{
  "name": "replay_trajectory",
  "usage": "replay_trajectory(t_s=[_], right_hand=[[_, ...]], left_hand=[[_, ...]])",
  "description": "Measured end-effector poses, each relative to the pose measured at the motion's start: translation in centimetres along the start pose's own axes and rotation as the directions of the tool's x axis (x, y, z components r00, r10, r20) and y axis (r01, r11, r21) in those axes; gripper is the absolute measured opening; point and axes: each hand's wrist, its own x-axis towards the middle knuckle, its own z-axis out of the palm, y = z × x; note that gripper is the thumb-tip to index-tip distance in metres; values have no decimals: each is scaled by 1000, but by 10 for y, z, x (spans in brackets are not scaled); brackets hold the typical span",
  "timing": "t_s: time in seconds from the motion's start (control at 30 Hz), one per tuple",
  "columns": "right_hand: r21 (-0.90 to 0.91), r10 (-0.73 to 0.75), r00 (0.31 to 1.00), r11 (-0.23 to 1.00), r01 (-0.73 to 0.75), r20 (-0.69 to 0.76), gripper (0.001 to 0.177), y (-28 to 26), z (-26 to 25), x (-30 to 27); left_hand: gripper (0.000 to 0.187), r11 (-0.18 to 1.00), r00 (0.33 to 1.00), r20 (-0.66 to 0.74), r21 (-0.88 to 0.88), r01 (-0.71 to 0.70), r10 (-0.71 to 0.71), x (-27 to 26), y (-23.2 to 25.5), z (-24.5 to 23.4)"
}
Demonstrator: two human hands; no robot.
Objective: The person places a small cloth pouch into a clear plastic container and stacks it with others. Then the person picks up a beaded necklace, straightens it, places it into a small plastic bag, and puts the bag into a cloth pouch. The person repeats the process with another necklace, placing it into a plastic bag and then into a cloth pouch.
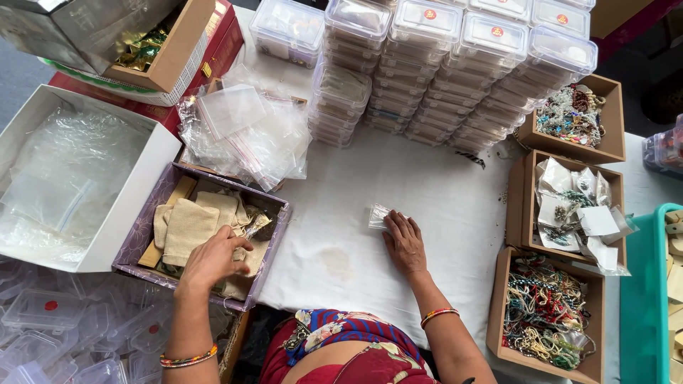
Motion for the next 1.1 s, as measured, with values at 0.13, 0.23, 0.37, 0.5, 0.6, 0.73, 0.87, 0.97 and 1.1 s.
replay_trajectory(t_s=[0.13, 0.23, 0.37, 0.5, 0.6, 0.73, 0.87, 0.97, 1.1], right_hand=[[-12, 1, 1000, 1000, -2, -5, 43, 0, 2, 0], [1, 5, 1000, 1000, -5, -7, 43, 1, 1, 0], [7, 4, 1000, 1000, -4, -12, 43, 0, 0, 0], [27, 4, 1000, 1000, -4, -28, 42, -1, -1, 0], [28, 13, 1000, 1000, -12, -24, 42, 0, -1, -1], [31, 8, 1000, 999, -7, -29, 42, -1, -1, 0], [24, 6, 999, 1000, -5, -36, 41, -2, -3, 1], [31, 9, 1000, 999, -8, -28, 41, -2, -3, -1], [45, -7, 999, 999, 9, -53, 40, -1, -2, -1]], left_hand=[[37, 994, 994, -73, -74, 78, -84, 4, 0, 10], [46, 993, 987, -113, -10, 117, -118, 10, -5, 22], [66, 984, 976, -127, -12, 177, -178, -3, 9, 3], [60, 989, 971, -191, 16, 148, -142, 31, -27, 51], [29, 978, 931, -336, 91, 186, -145, 25, -32, 49], [21, 967, 898, -375, 20, 255, -229, 2, -23, 8], [14, 980, 660, -740, 5, 198, -129, -13, -25, -11], [4, 988, 474, -871, -71, 138, -129, -16, -17, -24], [21, 995, 10, -999, 52, -90, 53, -18, 35, -44]])
